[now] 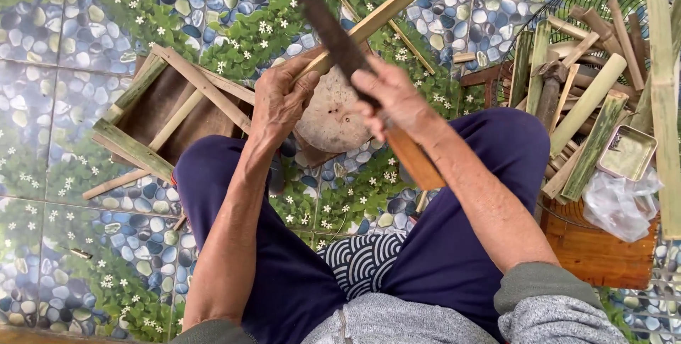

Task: A person is sitting on a stool, using a large knife to shave and split bamboo strips on a wooden block.

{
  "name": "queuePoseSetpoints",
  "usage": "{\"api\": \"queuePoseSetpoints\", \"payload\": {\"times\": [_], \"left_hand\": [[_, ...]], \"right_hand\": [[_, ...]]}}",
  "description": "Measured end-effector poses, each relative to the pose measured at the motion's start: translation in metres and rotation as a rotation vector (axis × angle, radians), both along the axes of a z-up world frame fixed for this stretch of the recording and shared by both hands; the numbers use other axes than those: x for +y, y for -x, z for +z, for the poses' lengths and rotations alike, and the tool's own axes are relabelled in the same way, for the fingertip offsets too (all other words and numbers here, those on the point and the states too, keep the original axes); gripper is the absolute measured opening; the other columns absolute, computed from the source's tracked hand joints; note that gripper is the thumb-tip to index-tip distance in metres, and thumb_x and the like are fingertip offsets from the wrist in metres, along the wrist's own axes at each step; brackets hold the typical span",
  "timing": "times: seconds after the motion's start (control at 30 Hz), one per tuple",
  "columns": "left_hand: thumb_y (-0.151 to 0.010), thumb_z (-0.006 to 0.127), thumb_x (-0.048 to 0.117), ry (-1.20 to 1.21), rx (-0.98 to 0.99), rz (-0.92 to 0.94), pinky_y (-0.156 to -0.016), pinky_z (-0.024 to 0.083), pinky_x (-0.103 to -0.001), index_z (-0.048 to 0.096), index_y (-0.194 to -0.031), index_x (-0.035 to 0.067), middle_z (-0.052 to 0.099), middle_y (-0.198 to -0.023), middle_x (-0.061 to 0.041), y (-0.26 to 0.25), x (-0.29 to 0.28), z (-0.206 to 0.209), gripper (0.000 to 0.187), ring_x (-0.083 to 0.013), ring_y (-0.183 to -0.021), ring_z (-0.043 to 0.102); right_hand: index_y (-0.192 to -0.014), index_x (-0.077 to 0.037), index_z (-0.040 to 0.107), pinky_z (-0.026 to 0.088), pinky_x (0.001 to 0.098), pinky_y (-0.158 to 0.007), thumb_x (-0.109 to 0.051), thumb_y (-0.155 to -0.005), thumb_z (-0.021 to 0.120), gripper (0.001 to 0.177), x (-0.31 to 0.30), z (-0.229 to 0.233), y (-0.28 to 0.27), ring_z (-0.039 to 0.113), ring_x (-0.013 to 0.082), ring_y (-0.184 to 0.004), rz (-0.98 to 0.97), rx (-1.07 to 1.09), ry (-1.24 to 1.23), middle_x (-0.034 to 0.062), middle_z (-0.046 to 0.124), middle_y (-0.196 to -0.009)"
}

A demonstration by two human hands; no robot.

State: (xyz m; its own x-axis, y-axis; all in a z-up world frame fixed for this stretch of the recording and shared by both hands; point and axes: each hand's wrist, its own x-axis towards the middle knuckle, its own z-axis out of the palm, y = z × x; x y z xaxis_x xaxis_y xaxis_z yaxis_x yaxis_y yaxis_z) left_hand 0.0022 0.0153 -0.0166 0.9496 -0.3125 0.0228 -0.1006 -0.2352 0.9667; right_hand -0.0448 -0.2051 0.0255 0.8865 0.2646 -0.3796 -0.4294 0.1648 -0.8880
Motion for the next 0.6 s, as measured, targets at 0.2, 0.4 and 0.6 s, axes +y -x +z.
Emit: {"api": "queuePoseSetpoints", "payload": {"times": [0.2,0.4,0.6], "left_hand": [[-0.104,0.058,0.012,0.106,0.061,-0.094,-0.048,0.044,-0.019,0.072,-0.110,0.002,0.056,-0.055,-0.004,0.006,-0.001,0.034,0.018,-0.0109,-0.044,0.052],[-0.102,0.063,0.016,0.071,0.024,-0.127,-0.048,0.050,-0.026,0.073,-0.098,0.013,0.059,-0.052,-0.003,0.002,-0.003,0.019,0.011,-0.0135,-0.041,0.060],[-0.105,0.059,0.022,0.090,0.006,-0.141,-0.055,0.049,-0.024,0.072,-0.116,0.014,0.056,-0.050,0.000,0.005,-0.001,-0.002,0.019,-0.0122,-0.043,0.055]], "right_hand": [[-0.136,-0.013,0.047,0.049,0.0325,-0.025,-0.032,-0.107,0.055,0.036,-0.017,0.006,-0.010,0.048,0.0123,-0.038,-0.063,-0.016,-0.083,0.0041,0.047,-0.061],[-0.139,-0.007,0.051,0.052,0.0316,-0.025,-0.030,-0.106,0.058,0.041,0.007,-0.012,0.003,0.049,0.0130,-0.034,0.062,0.047,-0.114,0.0048,0.048,-0.056],[-0.122,-0.006,0.058,0.046,0.0284,-0.022,-0.022,-0.106,0.056,0.022,0.002,0.027,0.006,0.047,0.0141,-0.031,-0.071,0.013,-0.194,0.0076,0.047,-0.056]]}}
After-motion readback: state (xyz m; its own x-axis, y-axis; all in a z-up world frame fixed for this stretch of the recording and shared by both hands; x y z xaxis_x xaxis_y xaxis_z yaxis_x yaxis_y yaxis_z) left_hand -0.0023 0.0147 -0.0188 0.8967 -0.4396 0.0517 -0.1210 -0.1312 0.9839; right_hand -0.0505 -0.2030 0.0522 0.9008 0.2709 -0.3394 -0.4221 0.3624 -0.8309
